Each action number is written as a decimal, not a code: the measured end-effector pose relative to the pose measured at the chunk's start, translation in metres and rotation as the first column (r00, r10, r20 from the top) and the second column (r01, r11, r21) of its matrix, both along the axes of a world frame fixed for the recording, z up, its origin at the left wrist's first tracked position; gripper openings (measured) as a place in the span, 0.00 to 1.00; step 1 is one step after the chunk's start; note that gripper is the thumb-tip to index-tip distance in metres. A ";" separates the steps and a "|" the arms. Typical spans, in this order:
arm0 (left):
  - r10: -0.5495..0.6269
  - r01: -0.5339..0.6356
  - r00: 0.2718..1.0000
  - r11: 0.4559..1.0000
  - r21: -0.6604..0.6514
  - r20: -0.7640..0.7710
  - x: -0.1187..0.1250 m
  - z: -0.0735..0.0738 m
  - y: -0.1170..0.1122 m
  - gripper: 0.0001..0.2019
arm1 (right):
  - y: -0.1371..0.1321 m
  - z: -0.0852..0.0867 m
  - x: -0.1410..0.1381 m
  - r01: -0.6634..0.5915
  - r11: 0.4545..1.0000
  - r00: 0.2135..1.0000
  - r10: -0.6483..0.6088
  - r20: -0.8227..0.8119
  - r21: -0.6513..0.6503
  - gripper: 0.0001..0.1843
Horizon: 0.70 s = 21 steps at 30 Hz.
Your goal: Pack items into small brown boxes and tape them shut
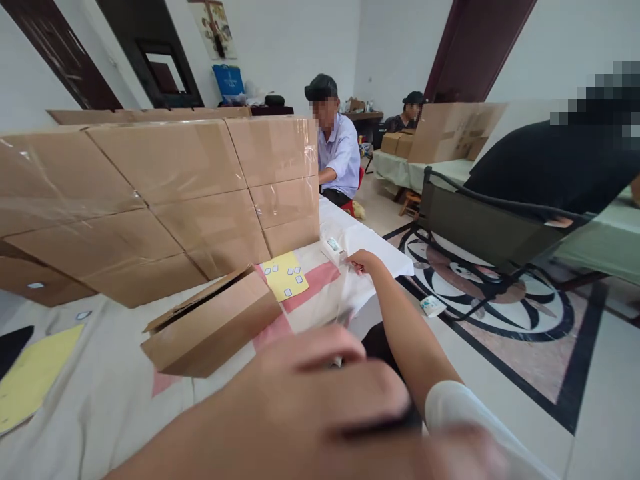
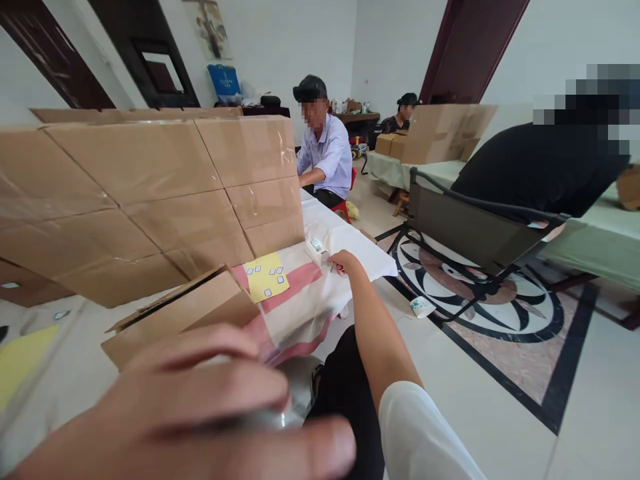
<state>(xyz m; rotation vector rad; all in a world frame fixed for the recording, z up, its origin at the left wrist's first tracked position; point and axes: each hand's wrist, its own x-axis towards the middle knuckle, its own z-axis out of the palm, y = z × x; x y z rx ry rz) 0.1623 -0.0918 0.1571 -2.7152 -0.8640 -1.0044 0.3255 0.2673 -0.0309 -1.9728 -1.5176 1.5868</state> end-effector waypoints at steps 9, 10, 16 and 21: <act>0.066 -0.089 0.994 0.948 -0.307 -0.084 0.006 -0.129 0.113 0.17 | 0.006 -0.008 0.027 -0.060 0.995 0.979 0.042 -0.201 -0.085 0.25; 0.141 -0.148 0.989 0.915 -0.376 -0.048 0.008 -0.142 0.127 0.12 | 0.007 -0.009 0.027 -0.064 0.994 0.977 0.045 -0.211 -0.085 0.24; 0.579 -0.409 0.799 0.721 -0.559 0.162 0.024 -0.202 0.220 0.18 | 0.013 -0.018 0.019 -0.078 0.990 0.981 0.054 -0.188 -0.120 0.24; 0.721 -0.513 0.659 0.640 -0.571 0.217 0.026 -0.239 0.267 0.12 | 0.013 -0.018 0.014 -0.080 0.990 0.981 0.056 -0.188 -0.119 0.24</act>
